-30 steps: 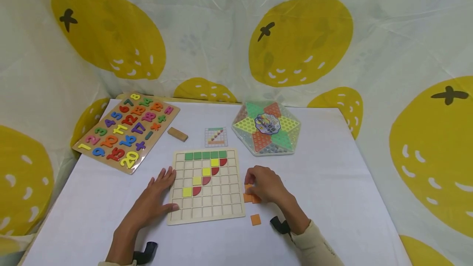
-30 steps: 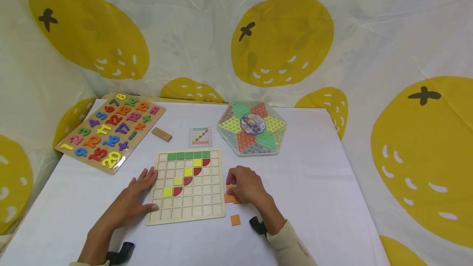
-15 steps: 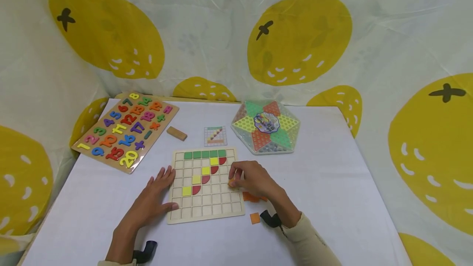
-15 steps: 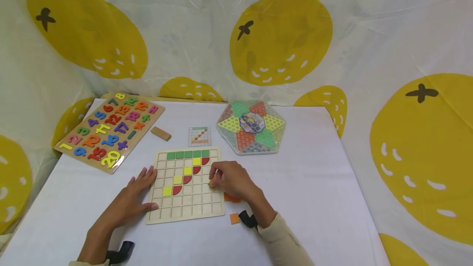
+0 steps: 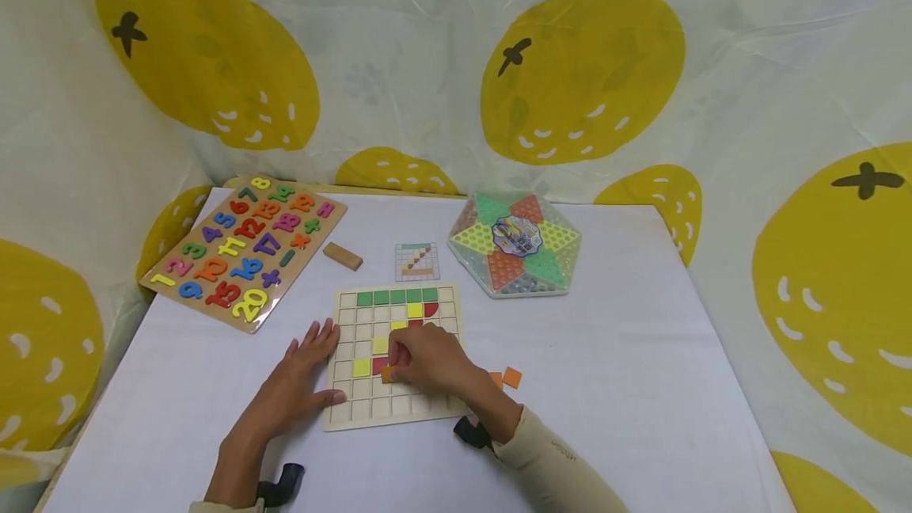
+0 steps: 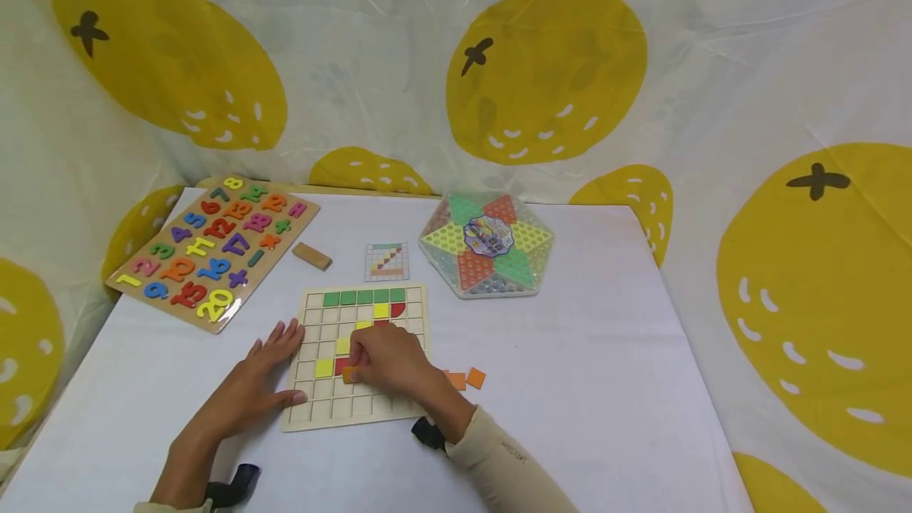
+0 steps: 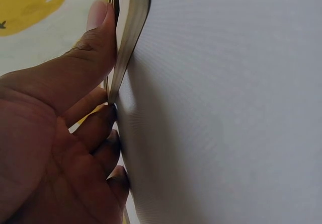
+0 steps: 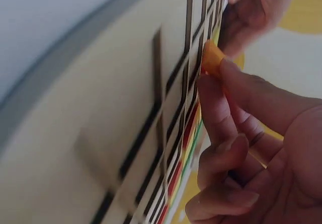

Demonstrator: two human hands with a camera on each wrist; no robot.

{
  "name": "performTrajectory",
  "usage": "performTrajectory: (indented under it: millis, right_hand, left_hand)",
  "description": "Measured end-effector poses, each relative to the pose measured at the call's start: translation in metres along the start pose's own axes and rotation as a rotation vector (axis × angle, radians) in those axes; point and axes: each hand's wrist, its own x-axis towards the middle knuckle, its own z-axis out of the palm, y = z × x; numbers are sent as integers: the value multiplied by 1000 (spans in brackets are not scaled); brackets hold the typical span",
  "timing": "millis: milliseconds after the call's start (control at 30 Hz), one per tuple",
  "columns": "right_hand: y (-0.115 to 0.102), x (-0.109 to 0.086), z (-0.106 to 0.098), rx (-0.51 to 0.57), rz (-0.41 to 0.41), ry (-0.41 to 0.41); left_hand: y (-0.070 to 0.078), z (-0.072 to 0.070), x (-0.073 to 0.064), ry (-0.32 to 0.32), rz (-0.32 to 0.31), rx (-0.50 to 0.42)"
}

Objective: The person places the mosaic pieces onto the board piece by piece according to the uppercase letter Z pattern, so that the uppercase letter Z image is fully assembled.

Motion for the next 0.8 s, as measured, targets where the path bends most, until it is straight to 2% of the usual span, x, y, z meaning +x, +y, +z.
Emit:
performTrajectory:
  millis: [233,500,800]
  right_hand:
    - [-21,5,5,-28,-19,12]
    - [-26,9,10,14,2,-25]
    - [-42,15,28,-134,-27,-21]
  left_hand:
    - [2,0,0,-12,-14,-10]
    - [0,-2,1,-16,-15,-7]
    - [0,-1,0,-12,-3,-6]
